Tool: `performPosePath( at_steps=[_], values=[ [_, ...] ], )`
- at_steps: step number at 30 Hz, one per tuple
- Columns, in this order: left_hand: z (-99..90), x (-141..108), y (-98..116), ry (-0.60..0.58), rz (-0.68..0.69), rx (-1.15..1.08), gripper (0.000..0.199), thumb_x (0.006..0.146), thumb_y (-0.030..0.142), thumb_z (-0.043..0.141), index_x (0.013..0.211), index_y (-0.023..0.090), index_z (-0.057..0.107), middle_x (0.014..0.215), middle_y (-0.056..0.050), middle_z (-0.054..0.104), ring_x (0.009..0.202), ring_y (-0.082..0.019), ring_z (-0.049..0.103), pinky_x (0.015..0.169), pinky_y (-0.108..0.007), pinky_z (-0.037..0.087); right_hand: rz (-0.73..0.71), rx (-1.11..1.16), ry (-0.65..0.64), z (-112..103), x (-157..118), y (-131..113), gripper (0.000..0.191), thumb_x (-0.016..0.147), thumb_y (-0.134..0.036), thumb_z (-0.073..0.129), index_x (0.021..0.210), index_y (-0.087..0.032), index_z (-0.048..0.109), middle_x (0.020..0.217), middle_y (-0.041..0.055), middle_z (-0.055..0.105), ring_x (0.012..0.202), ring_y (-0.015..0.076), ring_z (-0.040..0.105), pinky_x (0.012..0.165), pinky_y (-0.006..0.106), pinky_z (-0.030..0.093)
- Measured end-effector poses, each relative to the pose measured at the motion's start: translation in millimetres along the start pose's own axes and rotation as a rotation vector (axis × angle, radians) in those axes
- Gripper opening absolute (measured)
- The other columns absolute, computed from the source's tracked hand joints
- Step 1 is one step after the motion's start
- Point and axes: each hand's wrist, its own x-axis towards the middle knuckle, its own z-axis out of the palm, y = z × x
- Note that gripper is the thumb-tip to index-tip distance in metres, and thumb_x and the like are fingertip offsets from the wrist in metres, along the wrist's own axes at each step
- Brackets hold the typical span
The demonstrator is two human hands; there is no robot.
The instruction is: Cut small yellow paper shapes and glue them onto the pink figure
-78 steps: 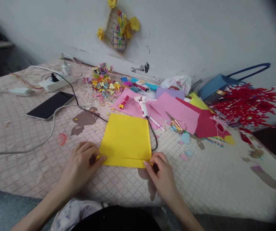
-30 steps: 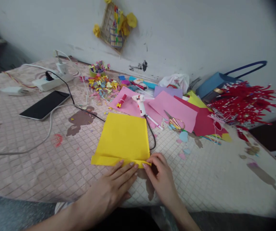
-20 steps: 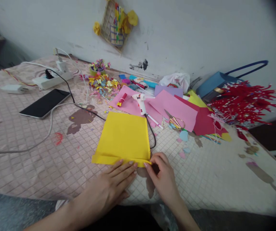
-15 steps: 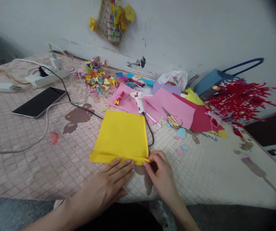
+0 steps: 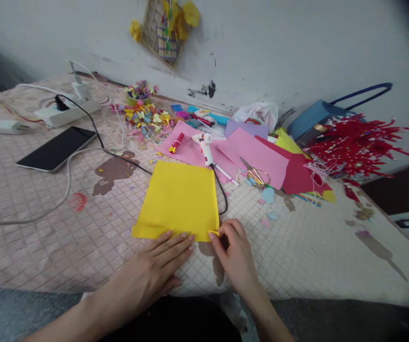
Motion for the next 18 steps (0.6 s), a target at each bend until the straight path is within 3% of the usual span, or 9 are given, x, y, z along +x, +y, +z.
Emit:
performPosePath(
  at_steps=[12,15,18],
  values=[
    [-10.0,-14.4,-11.5,-0.01,-0.034,-0.05,0.055,0.089,0.025,0.047,0.14,0.023,0.026,0.145,-0.004,0.033,0.132,-0.018,0.033,0.11,-0.039,0.027,-0.012,0.001,0.011,0.7,-1.3,3.9,0.015,0.085,-0.019,0.051,0.072,-0.02,0.043,0.083,0.0026,0.044,0.079,0.0177,0.047,0.068,0.032,0.043],
    [-12.4,-26.9,-25.2,0.075,-0.114,-0.102,0.049,0.09,0.023,0.045,0.137,0.025,0.031,0.141,-0.004,0.041,0.129,-0.018,0.038,0.109,-0.039,0.031,-0.006,-0.009,0.009,0.5,-1.6,4.0,0.014,0.084,-0.019,0.051,0.072,-0.02,0.043,0.084,0.0027,0.045,0.079,0.0177,0.048,0.069,0.033,0.043],
    [-14.9,-37.0,-38.7,0.258,-0.342,-0.183,0.042,0.089,0.022,0.045,0.13,0.022,0.038,0.136,-0.006,0.048,0.125,-0.02,0.043,0.103,-0.038,0.04,-0.008,-0.013,0.01,0.3,-1.5,3.9,0.014,0.085,-0.02,0.05,0.072,-0.02,0.044,0.083,0.003,0.045,0.078,0.0178,0.048,0.068,0.033,0.044]
  ],
)
